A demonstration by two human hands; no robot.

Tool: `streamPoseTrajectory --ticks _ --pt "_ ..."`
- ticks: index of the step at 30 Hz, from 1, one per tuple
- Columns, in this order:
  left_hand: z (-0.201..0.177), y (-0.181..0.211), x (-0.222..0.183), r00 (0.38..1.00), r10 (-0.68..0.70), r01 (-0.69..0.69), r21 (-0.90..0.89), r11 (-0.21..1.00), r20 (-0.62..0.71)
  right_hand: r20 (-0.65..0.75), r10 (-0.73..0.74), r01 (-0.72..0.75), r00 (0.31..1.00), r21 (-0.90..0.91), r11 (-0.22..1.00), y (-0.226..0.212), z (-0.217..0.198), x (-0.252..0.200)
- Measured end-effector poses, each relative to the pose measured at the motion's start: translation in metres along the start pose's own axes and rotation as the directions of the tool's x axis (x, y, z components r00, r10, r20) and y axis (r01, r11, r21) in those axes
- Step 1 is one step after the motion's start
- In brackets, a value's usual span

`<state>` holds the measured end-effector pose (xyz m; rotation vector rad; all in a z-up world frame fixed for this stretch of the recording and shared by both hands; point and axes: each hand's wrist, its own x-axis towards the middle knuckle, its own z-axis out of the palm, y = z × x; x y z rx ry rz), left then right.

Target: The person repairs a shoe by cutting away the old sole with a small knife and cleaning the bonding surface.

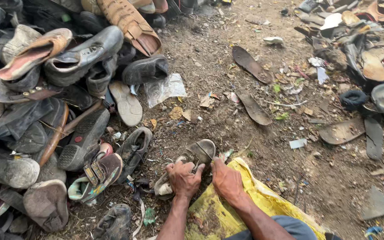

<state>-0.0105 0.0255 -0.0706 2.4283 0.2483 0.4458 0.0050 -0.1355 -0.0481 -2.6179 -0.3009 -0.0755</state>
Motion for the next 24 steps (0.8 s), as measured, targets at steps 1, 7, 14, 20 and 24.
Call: streamPoseTrajectory --ticks 1,7,14,20,24 --pt "0.000 -0.001 0.000 1.000 -0.007 0.008 -0.045 0.999 0.015 -0.002 -0.002 0.002 1.000 -0.001 1.000 -0.001 0.001 0.002" --pt "0.017 -0.013 0.004 0.997 0.020 -0.026 -0.082 0.996 -0.073 0.169 0.005 0.015 0.986 -0.120 0.993 0.024 0.002 -0.035" --pt "0.016 -0.019 -0.001 0.992 0.017 -0.005 -0.095 0.995 0.123 0.262 0.185 -0.127 0.947 -0.224 0.966 0.021 -0.019 -0.070" --pt "0.008 -0.017 0.000 0.994 0.106 -0.108 -0.215 0.971 -0.023 0.261 0.100 -0.068 0.960 -0.126 0.990 0.011 -0.018 -0.017" --pt "0.014 -0.022 -0.008 0.995 0.008 -0.003 -0.058 0.998 0.095 0.281 0.137 -0.075 0.950 -0.218 0.973 0.025 -0.021 -0.056"
